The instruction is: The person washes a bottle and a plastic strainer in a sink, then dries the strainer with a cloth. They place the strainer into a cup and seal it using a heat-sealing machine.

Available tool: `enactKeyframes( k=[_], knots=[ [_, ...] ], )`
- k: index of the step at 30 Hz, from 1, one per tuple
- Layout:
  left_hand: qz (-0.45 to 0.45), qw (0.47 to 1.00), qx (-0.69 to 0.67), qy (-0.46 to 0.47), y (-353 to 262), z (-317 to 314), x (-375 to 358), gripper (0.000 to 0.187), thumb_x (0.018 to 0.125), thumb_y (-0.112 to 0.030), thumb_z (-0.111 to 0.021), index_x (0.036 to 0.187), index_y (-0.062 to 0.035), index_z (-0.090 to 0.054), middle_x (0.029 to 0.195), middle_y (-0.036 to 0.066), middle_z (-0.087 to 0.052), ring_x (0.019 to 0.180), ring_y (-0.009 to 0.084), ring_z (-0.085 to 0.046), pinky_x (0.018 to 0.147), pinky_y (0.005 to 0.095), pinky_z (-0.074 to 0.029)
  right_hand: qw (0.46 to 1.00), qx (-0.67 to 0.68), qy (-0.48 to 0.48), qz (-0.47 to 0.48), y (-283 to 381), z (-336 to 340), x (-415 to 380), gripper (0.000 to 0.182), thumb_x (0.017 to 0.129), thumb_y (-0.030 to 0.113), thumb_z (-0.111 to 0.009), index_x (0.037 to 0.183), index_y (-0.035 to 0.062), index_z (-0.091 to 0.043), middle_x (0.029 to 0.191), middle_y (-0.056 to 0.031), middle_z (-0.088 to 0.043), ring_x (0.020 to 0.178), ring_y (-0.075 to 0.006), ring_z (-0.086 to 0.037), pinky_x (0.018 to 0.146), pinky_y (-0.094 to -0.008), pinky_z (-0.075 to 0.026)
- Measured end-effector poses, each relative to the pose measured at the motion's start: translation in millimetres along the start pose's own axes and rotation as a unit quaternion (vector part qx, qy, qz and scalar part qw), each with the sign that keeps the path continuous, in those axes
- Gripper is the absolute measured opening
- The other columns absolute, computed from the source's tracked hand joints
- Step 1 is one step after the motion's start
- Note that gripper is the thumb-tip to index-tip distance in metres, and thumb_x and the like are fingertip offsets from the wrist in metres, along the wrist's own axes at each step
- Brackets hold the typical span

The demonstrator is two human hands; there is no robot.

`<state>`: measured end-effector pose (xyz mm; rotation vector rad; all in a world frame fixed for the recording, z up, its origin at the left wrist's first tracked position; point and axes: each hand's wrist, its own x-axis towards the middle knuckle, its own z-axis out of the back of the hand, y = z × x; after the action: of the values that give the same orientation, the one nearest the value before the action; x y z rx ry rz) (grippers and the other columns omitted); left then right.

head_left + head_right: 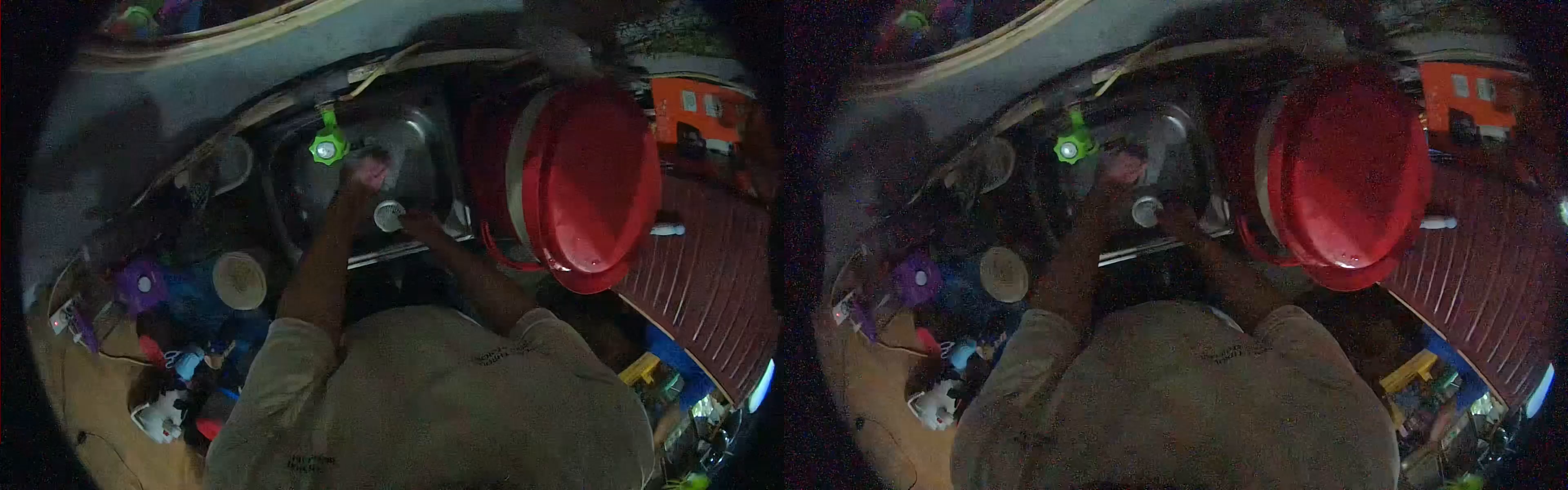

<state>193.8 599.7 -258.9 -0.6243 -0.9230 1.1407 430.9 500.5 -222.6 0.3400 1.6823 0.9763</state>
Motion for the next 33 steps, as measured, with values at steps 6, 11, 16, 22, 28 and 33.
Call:
enactKeyframes(
  k=[6,11,16,22,28,33],
  knots=[
    [-0.008,0.944,0.312,0.105,-58,116,-24,0.032,0.088,-0.014,-0.062,0.119,-0.0053,-0.062,0.108,0.018,-0.066,0.104,0.0323,-0.064,0.101,0.0399,-0.048,0.933,-0.355,-0.012,0.060,58,-36,48,0.038,0.100,0.029,-0.052,0.128,0.0045,-0.057,0.116,-0.0158,-0.064,0.094,-0.0299,-0.064,0.084,-0.0495,-0.051],
    [0.138,0.975,0.174,-0.009,-91,151,-69,0.035,0.090,-0.011,-0.060,0.124,-0.0055,-0.059,0.112,0.016,-0.066,0.103,0.0301,-0.066,0.093,0.0409,-0.051,0.916,-0.398,-0.046,-0.003,57,-64,105,0.036,0.100,0.034,-0.052,0.124,0.0071,-0.056,0.108,-0.0136,-0.062,0.090,-0.0263,-0.064,0.079,-0.0456,-0.051],
    [0.339,0.939,0.032,-0.046,-81,135,-138,0.034,0.093,-0.013,-0.056,0.127,-0.0053,-0.058,0.121,0.014,-0.065,0.102,0.0286,-0.067,0.085,0.0398,-0.054,0.985,0.024,-0.133,-0.105,-15,-53,150,0.032,0.100,0.036,-0.053,0.116,0.0082,-0.055,0.099,-0.0067,-0.061,0.083,-0.0187,-0.063,0.074,-0.0396,-0.053],
    [0.490,0.861,0.118,-0.061,-265,248,-85,0.029,0.095,-0.021,-0.058,0.109,0.0018,-0.067,0.093,0.019,-0.071,0.085,0.0326,-0.069,0.077,0.0422,-0.055,0.995,0.089,-0.021,-0.034,-24,-17,147,0.023,0.100,0.027,-0.053,0.117,0.0121,-0.058,0.101,-0.0043,-0.063,0.082,-0.0208,-0.063,0.086,-0.0444,-0.052],
    [0.435,0.792,0.416,0.099,-206,323,-159,0.037,0.096,-0.027,-0.056,0.124,-0.0032,-0.062,0.123,0.018,-0.064,0.113,0.0322,-0.062,0.096,0.0472,-0.049,0.995,0.096,0.003,0.004,-1,14,154,0.025,0.099,0.025,-0.054,0.121,0.0133,-0.059,0.105,-0.0050,-0.063,0.086,-0.0230,-0.063,0.092,-0.0463,-0.051],
    [0.489,0.695,0.481,0.214,-139,312,-183,0.048,0.097,-0.030,-0.056,0.136,-0.0022,-0.051,0.140,0.015,-0.052,0.127,0.0294,-0.051,0.104,0.0448,-0.044,0.995,-0.097,0.033,0.005,59,-14,131,0.028,0.099,0.026,-0.055,0.123,0.0118,-0.057,0.110,-0.0064,-0.062,0.092,-0.0237,-0.062,0.095,-0.0447,-0.049]
  ],
)
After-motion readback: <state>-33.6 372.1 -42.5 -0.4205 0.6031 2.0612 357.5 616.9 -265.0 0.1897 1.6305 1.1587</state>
